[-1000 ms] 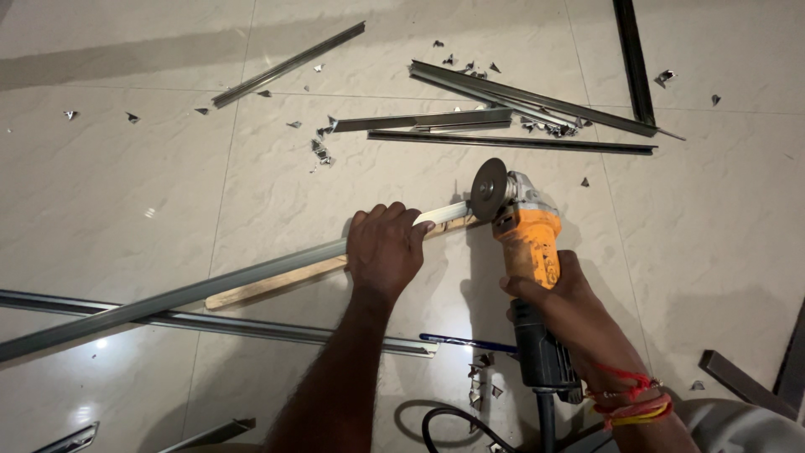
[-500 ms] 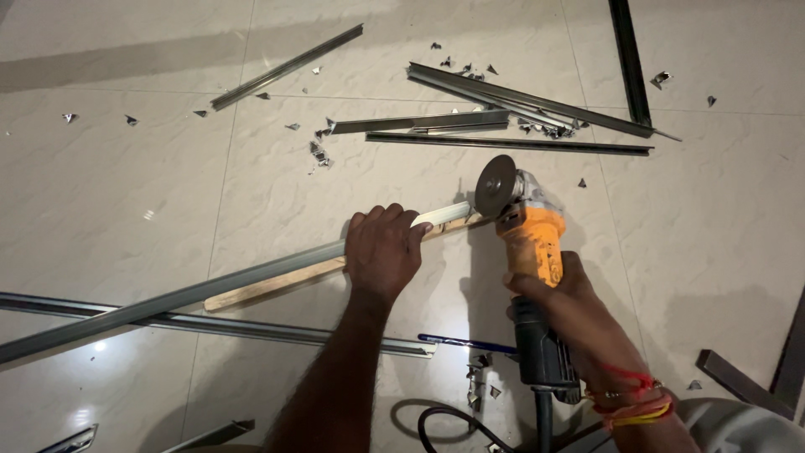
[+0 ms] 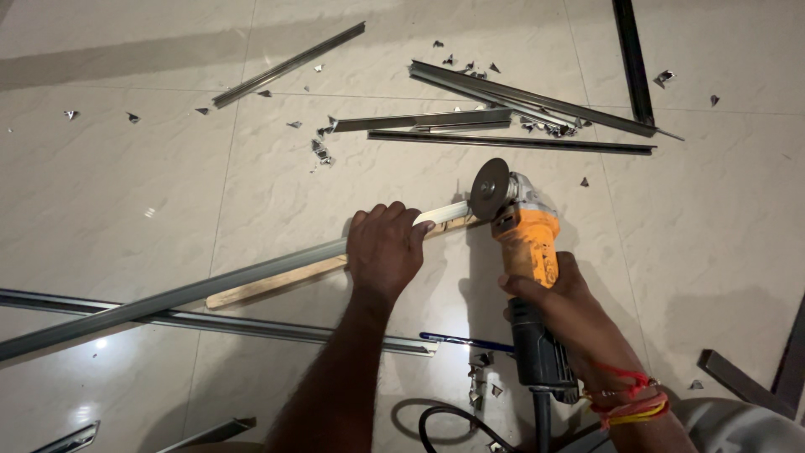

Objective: The person measures and marks a metal profile using a wooden ruler and a pen, then uses an angle grinder to cut the profile at the marked point. The person handles the cut pieces and continues to mark another profile.

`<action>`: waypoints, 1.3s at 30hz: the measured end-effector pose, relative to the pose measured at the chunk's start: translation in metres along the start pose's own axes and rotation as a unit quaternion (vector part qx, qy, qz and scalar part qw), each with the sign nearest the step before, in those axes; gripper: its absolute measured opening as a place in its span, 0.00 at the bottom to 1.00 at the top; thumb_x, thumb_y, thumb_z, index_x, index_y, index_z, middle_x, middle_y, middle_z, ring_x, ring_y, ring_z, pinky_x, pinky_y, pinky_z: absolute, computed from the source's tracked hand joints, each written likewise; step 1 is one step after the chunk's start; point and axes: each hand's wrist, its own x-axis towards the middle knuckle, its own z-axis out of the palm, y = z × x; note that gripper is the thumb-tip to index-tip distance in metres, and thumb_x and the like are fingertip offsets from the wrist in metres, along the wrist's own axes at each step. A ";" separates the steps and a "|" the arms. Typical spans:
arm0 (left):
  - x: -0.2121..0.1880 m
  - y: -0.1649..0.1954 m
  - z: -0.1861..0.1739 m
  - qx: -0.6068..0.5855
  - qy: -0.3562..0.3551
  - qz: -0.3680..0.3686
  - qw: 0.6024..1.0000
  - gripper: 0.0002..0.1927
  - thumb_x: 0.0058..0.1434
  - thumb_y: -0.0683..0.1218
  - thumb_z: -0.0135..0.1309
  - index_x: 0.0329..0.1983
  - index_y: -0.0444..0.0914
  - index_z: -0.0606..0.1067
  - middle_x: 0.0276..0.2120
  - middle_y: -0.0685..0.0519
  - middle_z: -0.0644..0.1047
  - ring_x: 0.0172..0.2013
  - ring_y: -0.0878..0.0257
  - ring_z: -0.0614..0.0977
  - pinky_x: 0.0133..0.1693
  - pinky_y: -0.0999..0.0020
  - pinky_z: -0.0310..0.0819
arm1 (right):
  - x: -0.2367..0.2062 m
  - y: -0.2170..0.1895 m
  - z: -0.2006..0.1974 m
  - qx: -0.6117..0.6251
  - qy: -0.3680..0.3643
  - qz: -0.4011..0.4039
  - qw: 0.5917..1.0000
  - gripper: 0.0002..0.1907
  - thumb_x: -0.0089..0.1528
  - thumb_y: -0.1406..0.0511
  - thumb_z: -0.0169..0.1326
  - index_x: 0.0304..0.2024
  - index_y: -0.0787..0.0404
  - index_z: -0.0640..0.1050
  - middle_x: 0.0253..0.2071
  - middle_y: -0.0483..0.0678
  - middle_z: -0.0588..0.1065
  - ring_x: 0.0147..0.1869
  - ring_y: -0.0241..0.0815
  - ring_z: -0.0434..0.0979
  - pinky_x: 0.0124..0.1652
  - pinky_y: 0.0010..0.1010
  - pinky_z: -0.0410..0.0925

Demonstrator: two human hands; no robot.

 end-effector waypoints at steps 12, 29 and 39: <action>-0.001 0.000 -0.002 0.005 0.008 0.016 1.000 0.09 0.63 0.50 0.59 0.36 0.40 0.82 0.30 0.54 0.79 0.34 0.57 0.77 0.40 0.58 0.64 | -0.005 -0.004 0.002 -0.016 0.003 -0.003 1.000 0.32 0.55 0.60 0.63 0.56 0.63 0.64 0.39 0.55 0.75 0.34 0.45 0.79 0.30 0.35 0.71; -0.002 0.002 -0.001 0.006 -0.003 0.010 1.000 0.10 0.64 0.50 0.57 0.35 0.39 0.82 0.30 0.55 0.78 0.34 0.58 0.77 0.40 0.59 0.63 | -0.002 -0.004 0.003 -0.020 0.011 0.006 1.000 0.32 0.56 0.61 0.64 0.55 0.65 0.63 0.38 0.57 0.75 0.34 0.47 0.80 0.31 0.36 0.72; -0.003 0.002 0.000 0.007 -0.011 0.004 1.000 0.10 0.65 0.50 0.56 0.36 0.39 0.82 0.30 0.54 0.78 0.34 0.59 0.77 0.40 0.59 0.62 | -0.004 -0.001 0.004 -0.019 0.009 0.002 1.000 0.32 0.56 0.61 0.63 0.55 0.65 0.63 0.38 0.56 0.75 0.33 0.46 0.79 0.31 0.36 0.72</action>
